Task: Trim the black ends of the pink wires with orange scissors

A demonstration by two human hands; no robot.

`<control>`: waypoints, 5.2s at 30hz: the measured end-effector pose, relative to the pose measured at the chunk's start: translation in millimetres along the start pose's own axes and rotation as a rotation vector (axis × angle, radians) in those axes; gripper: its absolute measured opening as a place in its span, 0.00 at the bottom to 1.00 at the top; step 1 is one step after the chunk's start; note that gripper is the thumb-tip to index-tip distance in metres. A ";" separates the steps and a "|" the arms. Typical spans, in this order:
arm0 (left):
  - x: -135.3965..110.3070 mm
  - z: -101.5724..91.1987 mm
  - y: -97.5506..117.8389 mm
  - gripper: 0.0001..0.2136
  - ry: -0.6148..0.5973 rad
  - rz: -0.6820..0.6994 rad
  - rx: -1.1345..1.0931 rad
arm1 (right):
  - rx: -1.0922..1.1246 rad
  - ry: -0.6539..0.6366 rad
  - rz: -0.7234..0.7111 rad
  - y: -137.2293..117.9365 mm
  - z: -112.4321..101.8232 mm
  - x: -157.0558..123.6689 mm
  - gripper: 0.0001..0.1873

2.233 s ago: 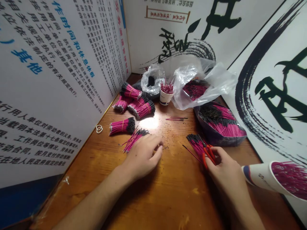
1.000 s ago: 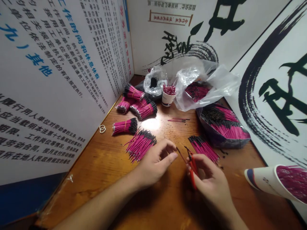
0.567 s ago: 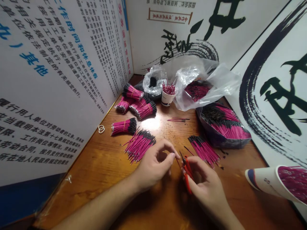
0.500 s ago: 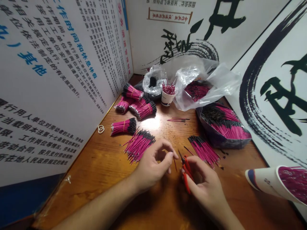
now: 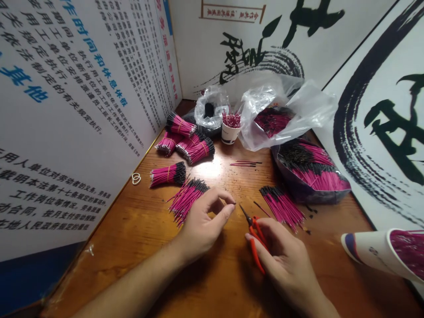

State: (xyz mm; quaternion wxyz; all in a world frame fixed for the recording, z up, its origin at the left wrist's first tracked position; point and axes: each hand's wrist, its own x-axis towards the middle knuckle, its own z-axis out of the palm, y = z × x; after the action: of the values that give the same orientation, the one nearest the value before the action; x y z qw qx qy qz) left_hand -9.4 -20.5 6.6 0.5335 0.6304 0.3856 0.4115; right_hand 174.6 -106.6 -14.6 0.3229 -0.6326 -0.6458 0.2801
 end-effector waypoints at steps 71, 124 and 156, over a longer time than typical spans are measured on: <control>1.0 -1.6 0.3 0.04 -0.024 0.158 0.081 | -0.039 -0.092 -0.046 -6.6 -6.0 2.1 0.08; -0.7 -1.5 0.5 0.05 -0.060 0.075 0.103 | -0.068 -0.090 -0.038 -4.3 -6.1 1.5 0.08; 0.9 -2.9 0.5 0.05 -0.062 0.049 0.074 | -0.163 -0.022 -0.118 -7.0 -9.5 4.9 0.05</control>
State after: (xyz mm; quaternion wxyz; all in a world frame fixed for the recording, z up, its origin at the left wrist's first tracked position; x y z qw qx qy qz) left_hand -11.8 -18.7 7.4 0.5111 0.6714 0.3684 0.3902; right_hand 177.5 -102.5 -2.8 0.2793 -0.6144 -0.7062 0.2138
